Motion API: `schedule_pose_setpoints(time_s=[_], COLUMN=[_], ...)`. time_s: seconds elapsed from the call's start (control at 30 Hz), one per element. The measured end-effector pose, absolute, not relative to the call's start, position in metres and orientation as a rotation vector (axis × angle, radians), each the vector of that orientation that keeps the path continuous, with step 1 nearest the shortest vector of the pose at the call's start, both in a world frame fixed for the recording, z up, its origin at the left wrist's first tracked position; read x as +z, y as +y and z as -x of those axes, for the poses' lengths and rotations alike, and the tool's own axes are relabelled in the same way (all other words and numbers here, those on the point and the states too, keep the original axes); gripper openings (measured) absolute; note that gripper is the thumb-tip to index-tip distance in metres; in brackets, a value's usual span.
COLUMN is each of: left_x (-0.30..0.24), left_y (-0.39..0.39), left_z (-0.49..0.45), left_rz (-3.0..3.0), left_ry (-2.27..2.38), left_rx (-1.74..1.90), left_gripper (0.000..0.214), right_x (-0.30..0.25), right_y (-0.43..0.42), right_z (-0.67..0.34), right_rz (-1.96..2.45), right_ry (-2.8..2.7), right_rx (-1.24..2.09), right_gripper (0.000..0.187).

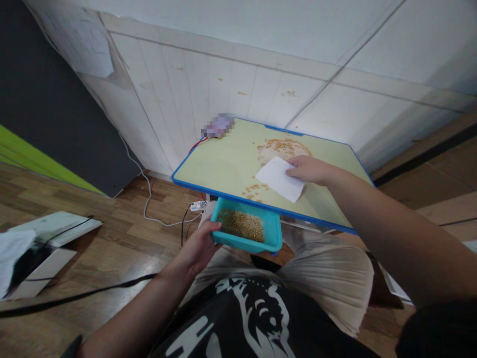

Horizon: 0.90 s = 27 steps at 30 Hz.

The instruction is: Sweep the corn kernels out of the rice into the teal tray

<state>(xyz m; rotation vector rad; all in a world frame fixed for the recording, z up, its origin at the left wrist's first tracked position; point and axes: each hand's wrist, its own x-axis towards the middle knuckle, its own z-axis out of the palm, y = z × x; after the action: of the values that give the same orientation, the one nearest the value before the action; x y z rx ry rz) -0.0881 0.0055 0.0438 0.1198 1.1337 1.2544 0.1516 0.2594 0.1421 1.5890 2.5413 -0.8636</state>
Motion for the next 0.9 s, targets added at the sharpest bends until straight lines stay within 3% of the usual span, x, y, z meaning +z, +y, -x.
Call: schedule_pose_setpoints(time_s=[0.4,0.6,0.9], left_x=[0.046,0.046,0.044], left_y=[0.005,0.004,0.004], left_z=[0.09,0.091,0.094], left_rz=[-0.141,-0.163,-0.178], left_ry=[1.123,1.126,1.096], left_rx=[1.244,1.244,1.221], left_gripper=[0.05,0.043,0.05], right_x=[0.148,0.144,0.137], right_y=[0.264,0.262,0.261], right_z=[-0.125,-0.118,-0.111], right_rz=[-1.314,-1.271,-1.153], right_ry=[2.546,2.497,2.455], right_rx=[-0.936,-1.113,-1.305], right_gripper=[0.024,0.022,0.023])
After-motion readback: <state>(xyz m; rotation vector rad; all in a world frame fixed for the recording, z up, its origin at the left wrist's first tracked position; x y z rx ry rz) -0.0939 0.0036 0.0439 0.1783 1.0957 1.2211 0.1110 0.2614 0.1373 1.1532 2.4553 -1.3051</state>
